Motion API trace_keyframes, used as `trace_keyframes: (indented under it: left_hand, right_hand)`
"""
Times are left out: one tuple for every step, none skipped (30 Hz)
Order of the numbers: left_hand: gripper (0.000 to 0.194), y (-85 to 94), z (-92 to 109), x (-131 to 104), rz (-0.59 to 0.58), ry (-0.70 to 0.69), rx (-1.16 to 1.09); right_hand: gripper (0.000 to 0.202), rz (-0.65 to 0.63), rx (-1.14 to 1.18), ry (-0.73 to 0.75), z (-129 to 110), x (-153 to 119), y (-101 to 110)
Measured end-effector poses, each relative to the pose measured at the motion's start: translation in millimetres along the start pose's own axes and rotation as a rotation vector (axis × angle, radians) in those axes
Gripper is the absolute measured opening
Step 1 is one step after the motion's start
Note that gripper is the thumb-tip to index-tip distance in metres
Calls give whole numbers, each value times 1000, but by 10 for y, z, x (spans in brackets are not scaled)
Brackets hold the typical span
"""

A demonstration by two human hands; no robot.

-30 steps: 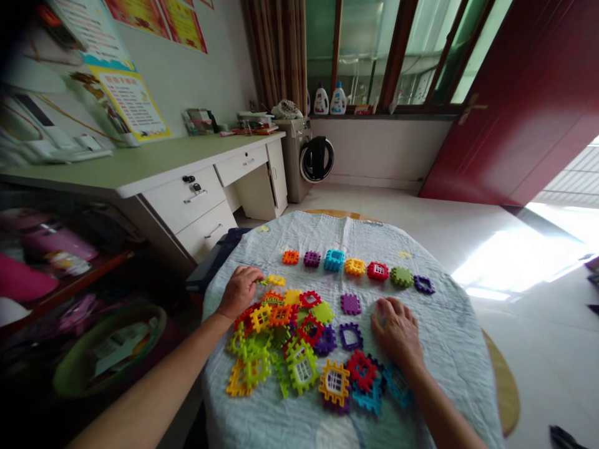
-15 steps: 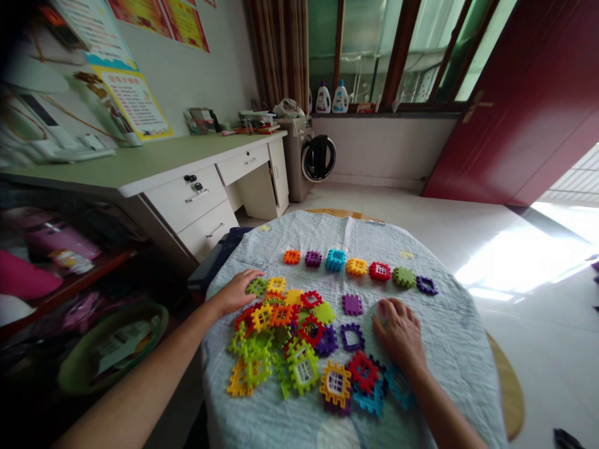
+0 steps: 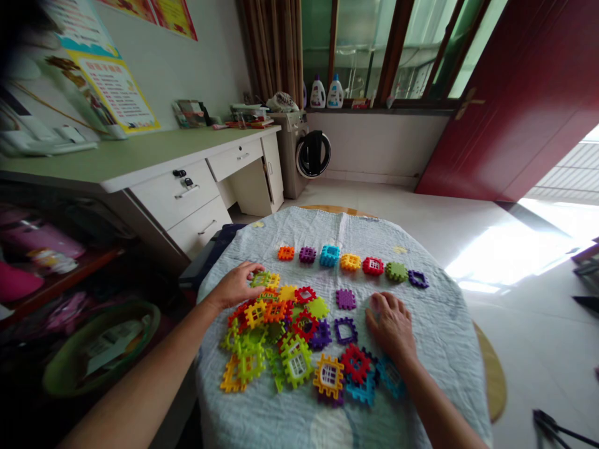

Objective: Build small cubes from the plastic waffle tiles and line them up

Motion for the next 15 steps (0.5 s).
trace_keyframes:
  left_hand:
    - [41,-50,149,-22,-1,-42,-38]
    - [41,-114,307,-47,-22,-87,-75]
    - [43,-185,466,-72,-46,-129,-106]
    - [42,-262,617,-96,-75,-170,-129]
    - [43,-340,753,-119,-109,-207,-150]
    - [43,-414,866,-135,-133,-230,-167]
    - [44,-484,954,-148,-160,-247,-176]
    - [43,-545,1017,-155,-180,-256,-180]
    - [43,-596,1059,-158,-194,-263,-183]
    - [43,-633,1081,-159,-201,-271,-185]
    - [43,-656,1088,-157,-201,-279,-190]
    - [43,-662,1082,-154,-195,-287,-197]
    - [43,-653,1065,-153,-186,-295,-202]
    - [43,-630,1035,-154,-174,-297,-203]
    - [42,-594,992,-160,-159,-292,-198]
  right_hand:
    - [36,-3,-1,-2,1,1,-1]
    - [36,-6,-1,-4,2,1,-2]
    - [36,-8,-1,-6,2,1,-1]
    - [36,-11,-1,-8,2,2,0]
    - [36,-13,-1,-9,1,2,2]
    - [36,-16,-3,-10,-1,2,5]
    - [35,-18,-4,-10,-3,3,9]
    - [35,-21,-4,-9,-6,3,14]
    - [35,-23,-4,-9,-9,4,20]
    - [35,-24,-2,-7,-14,4,26]
    - [35,-25,0,-7,-19,5,31]
    - [35,-25,1,-6,-24,4,35]
    - [35,-26,3,-6,-29,3,36]
    - [34,-26,5,-6,-32,2,34]
    - [34,-25,7,-5,-34,0,29]
Point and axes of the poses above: each hand's wrist, its own x-axis towards the middle knuckle, its own y-axis out of the back of the hand, z = x × y, the point moved 3 cm from there along x, towards the middle knuckle, and after that the axes turned 9 degrees about z, right-handed, at the moved point
